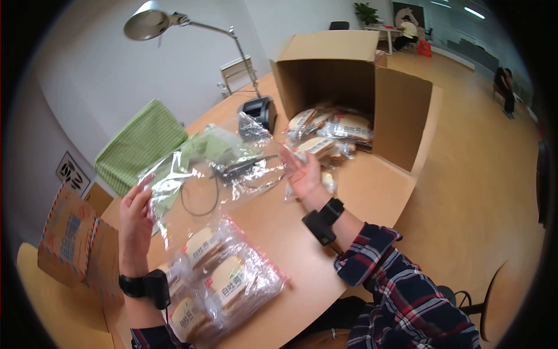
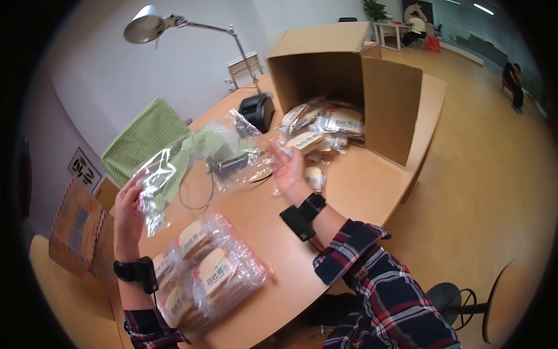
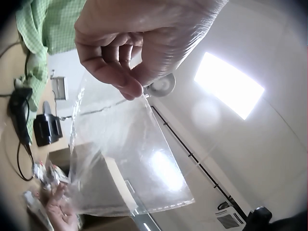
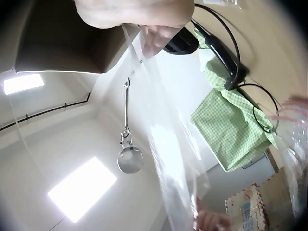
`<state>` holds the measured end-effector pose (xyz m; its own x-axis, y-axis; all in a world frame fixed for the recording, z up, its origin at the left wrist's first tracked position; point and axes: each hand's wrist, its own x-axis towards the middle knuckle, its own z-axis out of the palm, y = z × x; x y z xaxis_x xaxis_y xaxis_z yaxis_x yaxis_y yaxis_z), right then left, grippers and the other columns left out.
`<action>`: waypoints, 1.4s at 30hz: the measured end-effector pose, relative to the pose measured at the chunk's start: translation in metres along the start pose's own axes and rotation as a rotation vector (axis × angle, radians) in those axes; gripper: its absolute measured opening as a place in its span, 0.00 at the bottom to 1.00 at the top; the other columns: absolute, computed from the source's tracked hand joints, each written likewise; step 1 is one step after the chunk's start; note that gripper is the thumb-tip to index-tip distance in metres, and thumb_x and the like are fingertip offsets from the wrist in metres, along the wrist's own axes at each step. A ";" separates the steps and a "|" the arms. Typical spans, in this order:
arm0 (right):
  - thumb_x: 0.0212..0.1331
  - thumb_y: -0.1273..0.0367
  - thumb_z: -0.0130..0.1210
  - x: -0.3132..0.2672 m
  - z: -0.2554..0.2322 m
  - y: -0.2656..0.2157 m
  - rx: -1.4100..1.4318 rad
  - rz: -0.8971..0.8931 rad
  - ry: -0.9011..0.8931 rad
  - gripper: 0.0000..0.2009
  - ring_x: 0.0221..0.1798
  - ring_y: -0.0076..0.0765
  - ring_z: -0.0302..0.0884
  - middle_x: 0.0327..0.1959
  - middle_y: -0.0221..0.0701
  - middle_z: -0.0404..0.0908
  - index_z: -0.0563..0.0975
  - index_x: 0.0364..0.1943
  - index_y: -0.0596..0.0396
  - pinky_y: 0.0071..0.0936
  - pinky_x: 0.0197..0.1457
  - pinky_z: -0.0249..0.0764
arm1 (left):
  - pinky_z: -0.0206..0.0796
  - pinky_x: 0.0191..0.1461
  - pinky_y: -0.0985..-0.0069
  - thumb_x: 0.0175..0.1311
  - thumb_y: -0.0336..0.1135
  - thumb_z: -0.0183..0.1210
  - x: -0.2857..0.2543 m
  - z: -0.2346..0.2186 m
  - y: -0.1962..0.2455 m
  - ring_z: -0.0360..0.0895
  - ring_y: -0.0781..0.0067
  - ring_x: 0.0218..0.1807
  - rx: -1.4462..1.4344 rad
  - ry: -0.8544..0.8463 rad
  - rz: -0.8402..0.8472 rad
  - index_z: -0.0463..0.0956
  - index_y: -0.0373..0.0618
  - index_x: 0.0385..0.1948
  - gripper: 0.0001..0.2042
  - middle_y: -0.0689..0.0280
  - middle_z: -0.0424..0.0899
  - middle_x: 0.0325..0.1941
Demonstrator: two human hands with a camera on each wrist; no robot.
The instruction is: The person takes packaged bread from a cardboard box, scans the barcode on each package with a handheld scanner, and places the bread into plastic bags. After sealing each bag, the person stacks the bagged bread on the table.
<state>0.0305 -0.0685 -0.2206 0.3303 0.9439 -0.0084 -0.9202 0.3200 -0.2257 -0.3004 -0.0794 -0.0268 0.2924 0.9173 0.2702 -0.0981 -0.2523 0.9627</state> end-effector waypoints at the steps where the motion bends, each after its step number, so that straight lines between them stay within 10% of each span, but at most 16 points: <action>1: 0.67 0.55 0.39 0.007 -0.011 -0.001 -0.030 0.016 0.049 0.24 0.48 0.36 0.80 0.49 0.44 0.81 0.71 0.55 0.60 0.26 0.52 0.78 | 0.61 0.27 0.92 0.65 0.27 0.53 -0.015 -0.024 -0.001 0.69 0.93 0.26 0.032 0.014 -0.022 0.73 0.33 0.51 0.15 0.75 0.78 0.31; 3: 0.66 0.57 0.42 0.011 -0.021 0.001 0.127 0.070 0.157 0.22 0.47 0.36 0.81 0.48 0.43 0.81 0.70 0.54 0.61 0.25 0.49 0.79 | 0.55 0.24 0.92 0.64 0.28 0.54 -0.049 -0.076 -0.007 0.65 0.94 0.24 0.079 0.110 -0.055 0.72 0.36 0.55 0.17 0.77 0.76 0.29; 5: 0.67 0.54 0.44 0.042 -0.072 -0.004 0.120 0.141 -0.401 0.21 0.48 0.38 0.80 0.47 0.41 0.80 0.71 0.49 0.57 0.30 0.55 0.77 | 0.55 0.24 0.92 0.64 0.28 0.54 -0.092 -0.112 -0.003 0.66 0.93 0.24 0.146 0.218 -0.106 0.72 0.36 0.55 0.17 0.77 0.75 0.28; 6: 0.67 0.52 0.45 0.013 -0.036 0.008 0.023 -0.099 -0.025 0.20 0.52 0.39 0.78 0.47 0.41 0.80 0.71 0.47 0.55 0.32 0.60 0.73 | 0.56 0.25 0.92 0.64 0.29 0.55 -0.114 -0.131 -0.001 0.67 0.92 0.24 0.196 0.264 -0.151 0.72 0.37 0.55 0.17 0.77 0.75 0.28; 8: 0.62 0.50 0.52 0.024 -0.035 -0.005 0.080 -0.037 0.132 0.29 0.61 0.44 0.71 0.56 0.46 0.75 0.68 0.53 0.64 0.36 0.67 0.67 | 0.64 0.28 0.88 0.64 0.30 0.56 -0.159 -0.189 -0.004 0.72 0.87 0.26 0.306 0.403 -0.230 0.74 0.39 0.52 0.15 0.72 0.78 0.31; 11: 0.61 0.57 0.57 0.011 -0.014 -0.008 0.107 -0.054 0.111 0.34 0.71 0.48 0.58 0.66 0.50 0.63 0.59 0.60 0.72 0.38 0.73 0.60 | 0.70 0.31 0.85 0.63 0.29 0.58 -0.227 -0.256 -0.009 0.76 0.83 0.28 0.416 0.626 -0.382 0.71 0.39 0.53 0.17 0.69 0.80 0.30; 16: 0.65 0.65 0.54 -0.004 -0.012 0.013 -0.170 0.145 0.005 0.28 0.67 0.48 0.65 0.64 0.55 0.63 0.59 0.59 0.74 0.36 0.69 0.67 | 0.73 0.32 0.82 0.61 0.26 0.59 -0.330 -0.345 -0.041 0.77 0.79 0.27 0.614 0.745 -0.560 0.64 0.39 0.60 0.24 0.66 0.80 0.28; 24: 0.66 0.64 0.52 -0.034 0.010 0.035 -0.466 0.433 -0.127 0.21 0.60 0.41 0.74 0.58 0.48 0.73 0.67 0.55 0.66 0.28 0.60 0.76 | 0.71 0.45 0.74 0.60 0.28 0.59 -0.374 -0.350 -0.052 0.78 0.70 0.46 1.154 0.796 -0.438 0.63 0.42 0.62 0.27 0.57 0.78 0.45; 27: 0.66 0.63 0.52 -0.038 0.004 0.039 -0.619 0.417 -0.131 0.21 0.57 0.38 0.76 0.56 0.43 0.75 0.67 0.56 0.64 0.26 0.57 0.77 | 0.62 0.63 0.65 0.60 0.33 0.60 -0.374 -0.368 -0.073 0.66 0.60 0.64 1.533 0.639 -0.050 0.61 0.43 0.65 0.29 0.50 0.70 0.60; 35: 0.65 0.61 0.54 -0.052 0.014 0.045 -0.821 0.421 -0.162 0.22 0.57 0.33 0.75 0.55 0.40 0.75 0.68 0.58 0.59 0.23 0.55 0.76 | 0.36 0.75 0.53 0.53 0.56 0.63 -0.350 -0.351 -0.092 0.41 0.39 0.75 1.283 0.240 -0.472 0.56 0.47 0.69 0.43 0.43 0.48 0.74; 42: 0.65 0.61 0.54 -0.070 0.029 0.054 -0.891 0.453 -0.169 0.22 0.54 0.36 0.75 0.51 0.42 0.76 0.68 0.57 0.60 0.27 0.57 0.74 | 0.37 0.75 0.56 0.46 0.61 0.66 -0.325 -0.351 -0.067 0.41 0.39 0.75 1.301 0.058 -0.745 0.51 0.53 0.71 0.50 0.44 0.41 0.76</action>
<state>-0.0487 -0.1151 -0.2043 -0.1083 0.9826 -0.1511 -0.4364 -0.1835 -0.8808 -0.7225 -0.2529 -0.1847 -0.1470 0.9580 -0.2461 0.9526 0.2041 0.2256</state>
